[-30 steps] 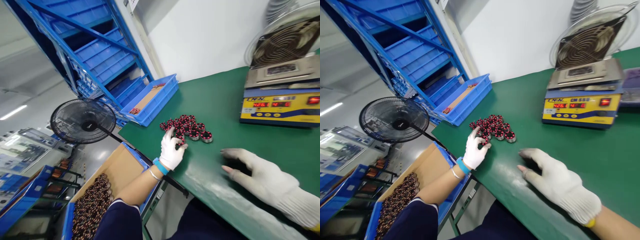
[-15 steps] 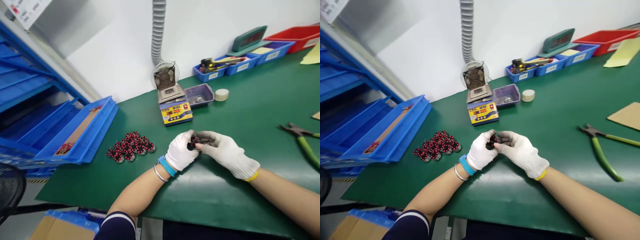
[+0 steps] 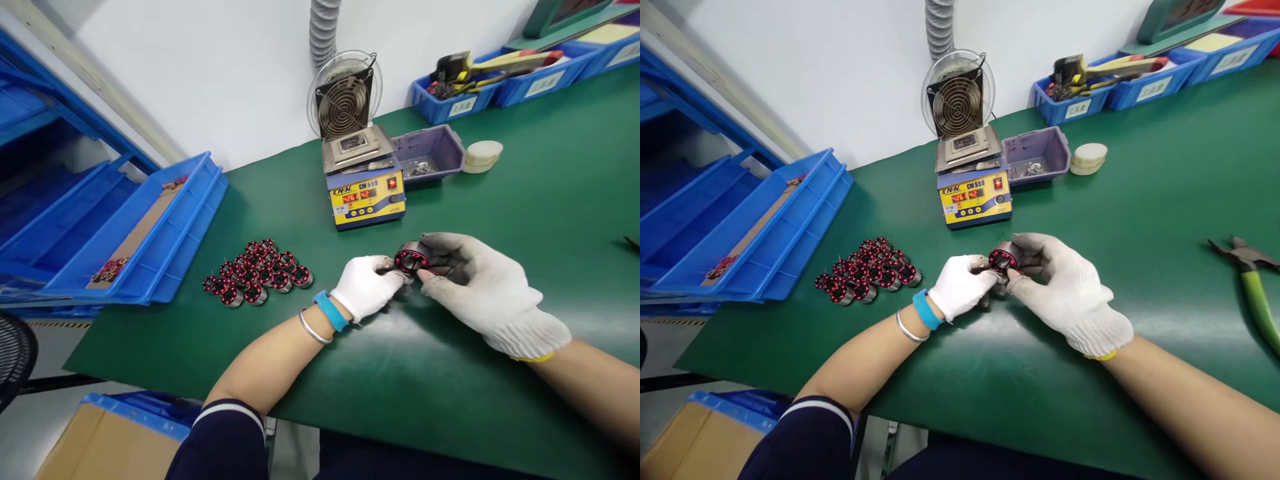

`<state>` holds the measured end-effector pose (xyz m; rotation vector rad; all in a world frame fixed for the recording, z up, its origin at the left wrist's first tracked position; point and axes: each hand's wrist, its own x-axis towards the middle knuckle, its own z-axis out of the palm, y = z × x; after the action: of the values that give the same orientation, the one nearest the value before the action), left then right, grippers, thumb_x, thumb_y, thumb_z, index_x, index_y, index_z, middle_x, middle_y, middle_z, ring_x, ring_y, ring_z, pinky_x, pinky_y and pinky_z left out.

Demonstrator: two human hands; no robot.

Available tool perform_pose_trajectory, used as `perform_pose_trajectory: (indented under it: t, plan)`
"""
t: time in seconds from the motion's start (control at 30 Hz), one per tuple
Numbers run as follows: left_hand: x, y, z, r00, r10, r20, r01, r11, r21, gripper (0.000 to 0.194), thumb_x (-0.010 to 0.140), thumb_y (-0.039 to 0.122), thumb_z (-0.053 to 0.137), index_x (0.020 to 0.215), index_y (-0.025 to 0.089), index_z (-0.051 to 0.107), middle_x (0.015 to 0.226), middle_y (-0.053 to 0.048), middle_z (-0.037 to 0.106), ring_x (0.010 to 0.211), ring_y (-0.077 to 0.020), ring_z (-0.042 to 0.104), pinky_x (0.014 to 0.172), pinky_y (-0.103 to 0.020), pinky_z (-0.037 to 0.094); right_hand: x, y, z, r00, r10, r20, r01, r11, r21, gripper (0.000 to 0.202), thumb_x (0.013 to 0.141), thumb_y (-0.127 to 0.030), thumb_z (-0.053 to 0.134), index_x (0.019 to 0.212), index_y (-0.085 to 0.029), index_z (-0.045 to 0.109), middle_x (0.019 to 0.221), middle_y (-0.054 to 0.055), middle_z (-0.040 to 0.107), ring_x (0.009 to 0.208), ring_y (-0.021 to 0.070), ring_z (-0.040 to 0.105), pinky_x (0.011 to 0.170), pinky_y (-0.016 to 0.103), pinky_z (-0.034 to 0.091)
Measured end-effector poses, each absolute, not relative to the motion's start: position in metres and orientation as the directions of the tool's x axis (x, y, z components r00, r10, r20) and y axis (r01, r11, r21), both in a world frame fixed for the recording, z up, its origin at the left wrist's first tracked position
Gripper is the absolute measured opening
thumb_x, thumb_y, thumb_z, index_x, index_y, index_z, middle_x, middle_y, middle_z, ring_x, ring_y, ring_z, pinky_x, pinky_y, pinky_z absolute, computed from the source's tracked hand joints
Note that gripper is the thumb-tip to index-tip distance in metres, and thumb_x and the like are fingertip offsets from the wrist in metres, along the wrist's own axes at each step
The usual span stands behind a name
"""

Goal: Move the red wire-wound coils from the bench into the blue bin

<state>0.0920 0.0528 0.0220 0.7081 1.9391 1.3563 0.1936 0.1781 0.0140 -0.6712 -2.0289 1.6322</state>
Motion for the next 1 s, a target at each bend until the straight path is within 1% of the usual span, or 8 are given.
perform_pose_trajectory:
  t: [0.13,0.27,0.43,0.53,0.67,0.83,0.9,1.0]
  plan:
    - [0.073,0.039,0.037,-0.419,0.865,-0.276,-0.123,0.248,0.961,0.012,0.067,0.028,0.063,0.068,0.017,0.063,0.045,0.004,0.057,0.035,-0.0096,0.048,0.034,-0.02,0.038,0.195,0.184,0.018,-0.76,0.648,0.048,0.063,0.147,-0.987,0.045,0.065,-0.026,0.072,0.109,-0.022,0.06,0.098,0.008,0.071,0.089,0.0246,0.07,0.083,0.039,0.061]
    - [0.069,0.04,0.032,-0.666,0.745,-0.029,-0.011,0.029,1.0,0.032,0.077,0.051,0.054,0.077,0.019,0.058,0.058,0.0,0.062,0.045,-0.0109,0.055,0.041,-0.022,0.039,0.196,0.183,0.02,-0.765,0.642,0.059,0.027,0.123,-0.992,0.048,0.064,-0.027,0.074,0.11,-0.02,0.061,0.099,0.009,0.071,0.089,0.0249,0.07,0.078,0.038,0.062]
    - [0.092,0.05,0.022,-0.669,0.731,0.133,0.33,0.132,0.935,0.028,0.082,0.047,0.056,0.068,0.023,0.052,0.062,0.0,0.059,0.06,-0.0141,0.056,0.058,-0.027,0.047,0.195,0.178,0.02,-0.793,0.606,0.059,0.024,0.128,-0.991,0.049,0.064,-0.024,0.071,0.112,-0.017,0.061,0.1,0.01,0.071,0.089,0.0237,0.07,0.082,0.039,0.061]
    - [0.097,0.046,0.026,-0.726,0.671,0.152,0.248,0.05,0.967,0.027,0.083,0.045,0.055,0.069,0.023,0.051,0.052,0.004,0.053,0.049,-0.0117,0.05,0.051,-0.026,0.045,0.194,0.18,0.021,-0.777,0.626,0.062,0.033,0.14,-0.99,0.049,0.064,-0.024,0.072,0.112,-0.018,0.062,0.099,0.01,0.071,0.087,0.0229,0.07,0.079,0.036,0.061]
    - [0.089,0.041,0.029,-0.861,0.476,0.18,0.157,-0.089,0.984,0.039,0.082,0.059,0.053,0.07,0.023,0.047,0.048,0.006,0.049,0.039,-0.0094,0.043,0.038,-0.023,0.035,0.194,0.184,0.022,-0.746,0.662,0.069,0.027,0.133,-0.991,0.05,0.065,-0.023,0.071,0.113,-0.016,0.062,0.097,0.01,0.071,0.086,0.0227,0.07,0.077,0.035,0.061]
    - [0.093,0.047,0.021,-0.679,0.717,0.161,0.294,0.064,0.954,0.043,0.084,0.061,0.052,0.069,0.021,0.052,0.059,0.001,0.058,0.052,-0.012,0.052,0.05,-0.025,0.044,0.195,0.18,0.024,-0.758,0.647,0.076,0.026,0.147,-0.989,0.048,0.066,-0.017,0.069,0.113,-0.014,0.062,0.1,0.011,0.071,0.086,0.0219,0.07,0.078,0.035,0.061]
    - [0.101,0.048,0.021,-0.663,0.735,0.14,0.292,0.082,0.953,0.039,0.085,0.054,0.055,0.065,0.021,0.051,0.055,0.002,0.056,0.05,-0.0114,0.051,0.05,-0.025,0.043,0.195,0.179,0.024,-0.758,0.648,0.068,0.052,0.165,-0.985,0.048,0.065,-0.013,0.068,0.113,-0.015,0.063,0.099,0.01,0.072,0.085,0.021,0.07,0.078,0.035,0.062]
    - [0.111,0.044,0.026,-0.708,0.682,0.185,0.201,-0.057,0.978,0.038,0.085,0.053,0.057,0.066,0.021,0.049,0.051,0.003,0.055,0.041,-0.0094,0.046,0.042,-0.023,0.039,0.194,0.182,0.024,-0.75,0.659,0.052,0.076,0.164,-0.983,0.049,0.066,-0.013,0.069,0.114,-0.015,0.062,0.097,0.009,0.071,0.086,0.0213,0.07,0.081,0.036,0.062]
